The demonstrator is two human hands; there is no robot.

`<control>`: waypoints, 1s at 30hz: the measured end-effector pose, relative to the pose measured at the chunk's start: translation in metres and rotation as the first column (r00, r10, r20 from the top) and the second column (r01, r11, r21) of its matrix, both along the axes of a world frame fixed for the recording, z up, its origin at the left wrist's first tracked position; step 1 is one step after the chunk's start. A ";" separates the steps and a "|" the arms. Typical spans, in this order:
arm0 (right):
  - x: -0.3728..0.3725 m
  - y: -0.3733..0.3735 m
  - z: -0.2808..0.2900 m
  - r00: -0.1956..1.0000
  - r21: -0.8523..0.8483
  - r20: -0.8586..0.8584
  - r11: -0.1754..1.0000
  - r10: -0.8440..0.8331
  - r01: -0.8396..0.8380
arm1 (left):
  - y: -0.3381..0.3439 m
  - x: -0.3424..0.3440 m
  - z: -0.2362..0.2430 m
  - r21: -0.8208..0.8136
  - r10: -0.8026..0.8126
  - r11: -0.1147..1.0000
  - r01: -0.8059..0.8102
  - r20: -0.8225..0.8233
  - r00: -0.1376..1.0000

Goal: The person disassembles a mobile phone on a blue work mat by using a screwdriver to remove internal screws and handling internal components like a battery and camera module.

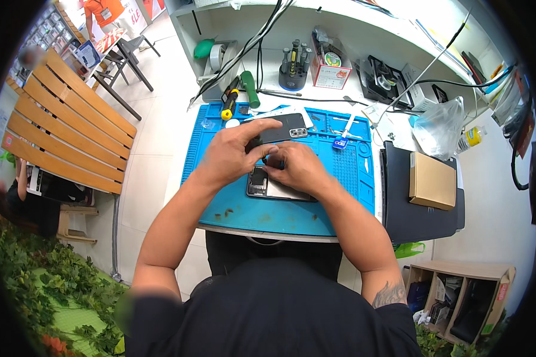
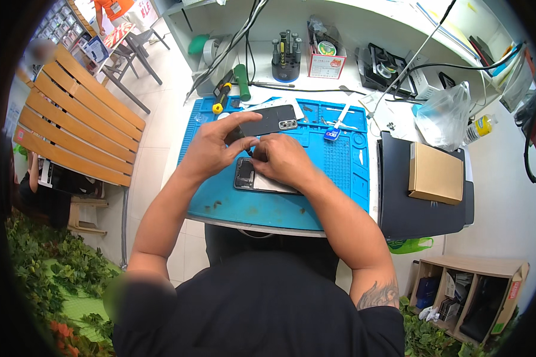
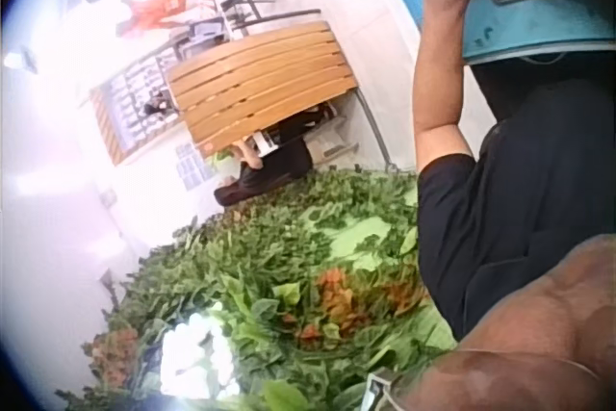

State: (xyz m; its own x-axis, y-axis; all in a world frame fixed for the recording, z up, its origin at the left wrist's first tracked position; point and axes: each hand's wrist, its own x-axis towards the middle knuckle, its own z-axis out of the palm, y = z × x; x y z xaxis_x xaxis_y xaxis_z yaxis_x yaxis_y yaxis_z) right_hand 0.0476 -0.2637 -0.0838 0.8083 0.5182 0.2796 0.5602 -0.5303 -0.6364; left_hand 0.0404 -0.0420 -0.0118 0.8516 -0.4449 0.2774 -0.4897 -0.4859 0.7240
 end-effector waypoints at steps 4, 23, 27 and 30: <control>-0.002 -0.021 0.021 0.995 -0.170 -0.074 0.982 0.070 -0.082 | 0.009 0.002 -0.002 -0.049 -0.108 0.993 0.106 -0.041 0.993; -0.083 -0.091 0.008 0.966 -0.159 -0.019 0.955 -0.256 0.250 | 0.002 0.002 -0.011 -0.078 -0.147 0.986 0.150 0.048 0.988; -0.082 -0.091 0.007 0.969 -0.150 0.036 0.957 -0.246 0.249 | 0.000 0.000 -0.015 -0.163 -0.161 0.972 0.169 0.063 0.985; -0.076 -0.097 0.004 0.932 0.075 -0.126 0.934 -0.339 0.349 | -0.006 0.003 -0.012 -0.100 -0.063 0.993 0.069 0.070 0.996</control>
State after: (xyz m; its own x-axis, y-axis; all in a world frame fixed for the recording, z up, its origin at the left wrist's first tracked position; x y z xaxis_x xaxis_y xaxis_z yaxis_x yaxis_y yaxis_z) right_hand -0.0288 -0.3606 -0.0796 0.9604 0.1783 0.2142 0.2787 -0.6124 -0.7398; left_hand 0.0431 -0.0477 -0.0234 0.7993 -0.4658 0.3796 -0.5671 -0.3758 0.7329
